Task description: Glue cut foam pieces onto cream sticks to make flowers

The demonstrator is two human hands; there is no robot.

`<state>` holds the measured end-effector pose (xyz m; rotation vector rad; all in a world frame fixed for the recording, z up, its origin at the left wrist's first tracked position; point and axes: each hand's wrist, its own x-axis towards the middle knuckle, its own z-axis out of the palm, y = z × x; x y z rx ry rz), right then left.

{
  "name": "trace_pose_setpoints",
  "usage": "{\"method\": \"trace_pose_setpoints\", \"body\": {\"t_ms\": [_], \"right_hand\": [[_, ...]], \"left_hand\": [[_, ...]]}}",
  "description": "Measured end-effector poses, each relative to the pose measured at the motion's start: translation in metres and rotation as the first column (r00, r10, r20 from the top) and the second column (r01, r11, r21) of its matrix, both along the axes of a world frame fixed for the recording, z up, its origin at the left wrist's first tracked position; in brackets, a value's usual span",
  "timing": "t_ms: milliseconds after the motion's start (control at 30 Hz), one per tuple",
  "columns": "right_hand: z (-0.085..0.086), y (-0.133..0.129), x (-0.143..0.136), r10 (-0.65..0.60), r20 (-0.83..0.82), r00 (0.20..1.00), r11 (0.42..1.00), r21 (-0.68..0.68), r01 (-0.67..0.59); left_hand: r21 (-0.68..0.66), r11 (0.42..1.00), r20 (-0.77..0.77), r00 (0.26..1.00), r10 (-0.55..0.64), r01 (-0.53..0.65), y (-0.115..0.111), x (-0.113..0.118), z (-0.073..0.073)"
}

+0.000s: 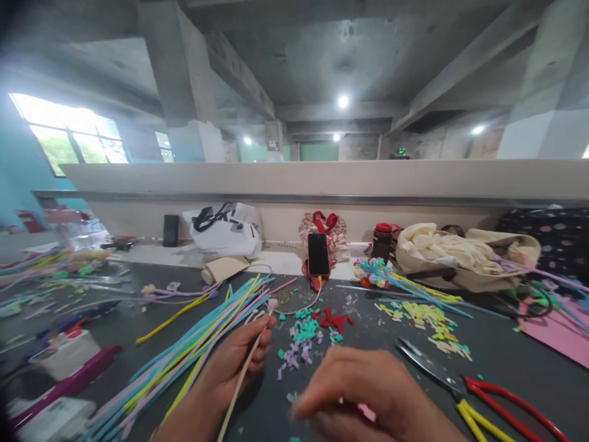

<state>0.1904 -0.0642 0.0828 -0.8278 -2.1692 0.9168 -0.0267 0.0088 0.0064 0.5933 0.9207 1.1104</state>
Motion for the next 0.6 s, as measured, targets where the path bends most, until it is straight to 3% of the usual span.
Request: {"method": "trace_pose_setpoints", "body": {"t_ms": [100, 267, 367, 500, 600], "right_hand": [[-0.021, 0.036, -0.011, -0.110, 0.174, 0.979, 0.991, 0.093, 0.095], [-0.064, 0.096, -0.014, -0.244, 0.459, 0.854, 0.962, 0.227, 0.153], [-0.074, 0.105, -0.019, -0.232, 0.592, 0.772, 0.965, 0.240, 0.106], [-0.080, 0.100, -0.032, -0.192, 0.661, 0.725, 0.976, 0.208, 0.069], [-0.086, 0.097, -0.041, -0.245, 0.697, 0.674, 0.965, 0.243, 0.100]], "left_hand": [[0.009, 0.998, -0.043, 0.997, -0.065, 0.065, 0.001, 0.004, -0.004], [0.034, 0.991, -0.082, 0.989, -0.125, 0.128, 0.000, 0.008, -0.005], [0.062, 0.991, -0.072, 0.991, -0.112, 0.116, 0.000, 0.008, -0.004], [0.090, 0.993, -0.042, 0.996, -0.075, 0.079, -0.001, 0.008, 0.000], [0.110, 0.991, -0.035, 0.997, -0.072, 0.075, -0.004, 0.008, 0.001]]}}
